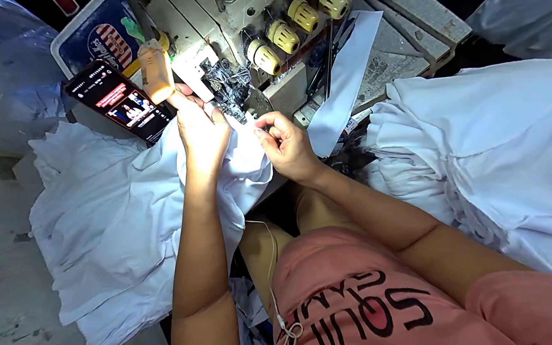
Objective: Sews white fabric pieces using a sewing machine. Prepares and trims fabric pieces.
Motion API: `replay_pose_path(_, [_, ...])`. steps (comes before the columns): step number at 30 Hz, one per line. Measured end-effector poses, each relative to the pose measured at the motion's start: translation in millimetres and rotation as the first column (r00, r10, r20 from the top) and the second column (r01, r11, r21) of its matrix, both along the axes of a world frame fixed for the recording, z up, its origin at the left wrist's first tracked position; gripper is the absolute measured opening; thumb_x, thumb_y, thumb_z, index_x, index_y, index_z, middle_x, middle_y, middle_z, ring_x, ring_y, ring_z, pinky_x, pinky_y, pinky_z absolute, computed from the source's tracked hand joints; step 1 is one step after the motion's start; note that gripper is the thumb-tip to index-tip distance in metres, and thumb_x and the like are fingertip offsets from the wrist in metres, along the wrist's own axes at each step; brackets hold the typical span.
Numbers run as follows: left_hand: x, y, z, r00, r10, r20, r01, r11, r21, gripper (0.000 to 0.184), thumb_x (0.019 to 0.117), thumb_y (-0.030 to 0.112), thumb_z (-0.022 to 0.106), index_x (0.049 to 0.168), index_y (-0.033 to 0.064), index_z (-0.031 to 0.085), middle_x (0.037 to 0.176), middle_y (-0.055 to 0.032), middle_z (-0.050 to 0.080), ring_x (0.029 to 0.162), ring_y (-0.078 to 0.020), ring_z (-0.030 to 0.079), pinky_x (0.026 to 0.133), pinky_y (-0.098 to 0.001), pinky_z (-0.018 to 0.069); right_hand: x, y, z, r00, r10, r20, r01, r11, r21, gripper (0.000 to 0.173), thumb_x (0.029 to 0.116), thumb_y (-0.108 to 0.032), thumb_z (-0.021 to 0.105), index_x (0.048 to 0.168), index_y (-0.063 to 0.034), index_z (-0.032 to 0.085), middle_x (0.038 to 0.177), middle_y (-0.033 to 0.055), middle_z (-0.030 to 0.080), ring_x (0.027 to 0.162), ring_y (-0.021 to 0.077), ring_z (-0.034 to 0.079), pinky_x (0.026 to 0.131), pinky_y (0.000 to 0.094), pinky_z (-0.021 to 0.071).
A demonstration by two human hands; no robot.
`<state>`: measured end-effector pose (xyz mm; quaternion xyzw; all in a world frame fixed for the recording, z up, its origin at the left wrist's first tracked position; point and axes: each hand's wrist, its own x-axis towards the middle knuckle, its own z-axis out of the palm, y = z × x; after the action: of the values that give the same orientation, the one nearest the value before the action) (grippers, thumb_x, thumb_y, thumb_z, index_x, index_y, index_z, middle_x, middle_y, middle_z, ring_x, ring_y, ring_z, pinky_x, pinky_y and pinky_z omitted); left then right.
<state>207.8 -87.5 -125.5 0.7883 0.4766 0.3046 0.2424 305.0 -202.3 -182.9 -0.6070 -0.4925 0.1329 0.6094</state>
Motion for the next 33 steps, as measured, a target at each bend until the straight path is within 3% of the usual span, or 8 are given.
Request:
replay_pose_path(5, [-2.5, 4.2, -3.7, 0.999, -0.031, 0.009, 0.031, 0.999, 0.031, 0.058, 0.0869, 0.004, 0.059, 0.138, -0.0060, 0.031, 0.103, -0.0094, 0.055, 0.093, -0.0076, 0.057, 0.083, -0.0228, 0.0477, 4.6, -0.9, -0.9, 0.995, 0.000, 0.096, -0.002, 1.000, 0.014, 0.021, 0.1003, -0.008, 0.057, 0.108, 0.0019, 0.074, 0.080, 0.0089, 0.072, 0.064, 0.0132, 0.063, 0.061, 0.0323, 0.0522])
replay_pose_path(13, [-3.7, 6.3, -5.2, 1.000, -0.023, -0.012, 0.024, 0.998, 0.057, 0.057, 0.0886, 0.006, 0.058, 0.137, -0.0072, 0.033, 0.101, -0.0099, 0.054, 0.092, -0.0099, 0.056, 0.083, -0.0245, 0.0471, 8.8, -0.1, 0.9, 0.988, 0.016, 0.151, -0.020, 1.000, 0.020, 0.022, 0.0992, -0.006, 0.058, 0.107, 0.0025, 0.076, 0.090, 0.0126, 0.076, 0.075, 0.0173, 0.071, 0.068, 0.0352, 0.0563])
replay_pose_path(17, [-2.3, 8.8, -4.5, 0.999, -0.007, -0.042, 0.012, 0.993, 0.116, 0.060, 0.0897, 0.007, 0.058, 0.142, -0.0103, 0.034, 0.118, -0.0212, 0.063, 0.113, -0.0210, 0.062, 0.098, -0.0337, 0.0479, 11.7, 4.7, 5.7, 0.988, 0.041, 0.149, -0.036, 0.999, -0.037, 0.024, 0.1001, -0.007, 0.056, 0.110, 0.0010, 0.077, 0.095, 0.0122, 0.077, 0.080, 0.0184, 0.073, 0.071, 0.0383, 0.0577])
replay_pose_path(22, [-17.2, 0.6, -0.1, 0.995, 0.003, -0.100, 0.016, 0.983, 0.185, 0.051, 0.0953, 0.014, 0.061, 0.139, -0.0070, 0.043, 0.121, -0.0249, 0.060, 0.108, -0.0316, 0.063, 0.093, -0.0436, 0.0501, 15.8, 5.3, 6.6, 0.985, 0.058, 0.161, -0.050, 0.997, -0.052, 0.024, 0.1003, -0.009, 0.056, 0.109, -0.0010, 0.077, 0.087, 0.0103, 0.076, 0.072, 0.0161, 0.070, 0.066, 0.0366, 0.0557])
replay_pose_path(26, [-62.4, -28.6, 10.8, 0.978, -0.086, -0.187, 0.162, 0.884, 0.439, 0.040, 0.0951, 0.037, 0.070, 0.107, -0.0012, 0.066, 0.113, -0.0232, 0.061, 0.098, -0.0316, 0.062, 0.081, -0.0419, 0.0513, 17.6, 5.3, 4.4, 0.985, 0.071, 0.158, -0.063, 0.997, -0.054, 0.024, 0.1010, -0.010, 0.056, 0.111, -0.0023, 0.077, 0.090, 0.0092, 0.077, 0.074, 0.0148, 0.071, 0.068, 0.0360, 0.0562])
replay_pose_path(29, [-87.8, -28.1, 7.9, 0.866, -0.336, -0.370, 0.458, 0.830, 0.319, 0.052, 0.0898, 0.054, 0.067, 0.091, 0.0023, 0.071, 0.113, -0.0231, 0.063, 0.110, -0.0426, 0.056, 0.092, -0.0589, 0.0387, 17.8, 5.9, 1.6, 0.985, 0.081, 0.150, -0.077, 0.997, -0.031, 0.024, 0.1007, -0.009, 0.056, 0.110, -0.0009, 0.077, 0.093, 0.0102, 0.077, 0.077, 0.0150, 0.072, 0.070, 0.0361, 0.0568])
replay_pose_path(31, [-95.2, -26.6, 5.1, 0.803, -0.519, -0.294, 0.585, 0.781, 0.220, 0.040, 0.0924, 0.042, 0.068, 0.080, 0.0036, 0.069, 0.123, -0.0209, 0.065, 0.119, -0.0360, 0.056, 0.103, -0.0562, 0.0347, 17.2, 5.6, -0.9, 0.987, 0.075, 0.141, -0.076, 0.997, 0.002, 0.024, 0.1009, -0.008, 0.056, 0.110, 0.0005, 0.076, 0.093, 0.0106, 0.077, 0.076, 0.0131, 0.071, 0.070, 0.0333, 0.0568])
replay_pose_path(33, [-98.5, -30.3, 20.8, 0.752, -0.655, -0.072, 0.659, 0.746, 0.095, 0.026, 0.0966, 0.028, 0.063, 0.080, 0.0080, 0.063, 0.107, -0.0059, 0.069, 0.108, -0.0102, 0.061, 0.097, -0.0308, 0.0440, 15.4, 4.2, -6.3, 0.990, 0.024, 0.136, -0.041, 0.991, 0.124, 0.021, 0.1002, -0.006, 0.058, 0.109, 0.0048, 0.074, 0.090, 0.0123, 0.075, 0.070, 0.0089, 0.067, 0.067, 0.0255, 0.0553])
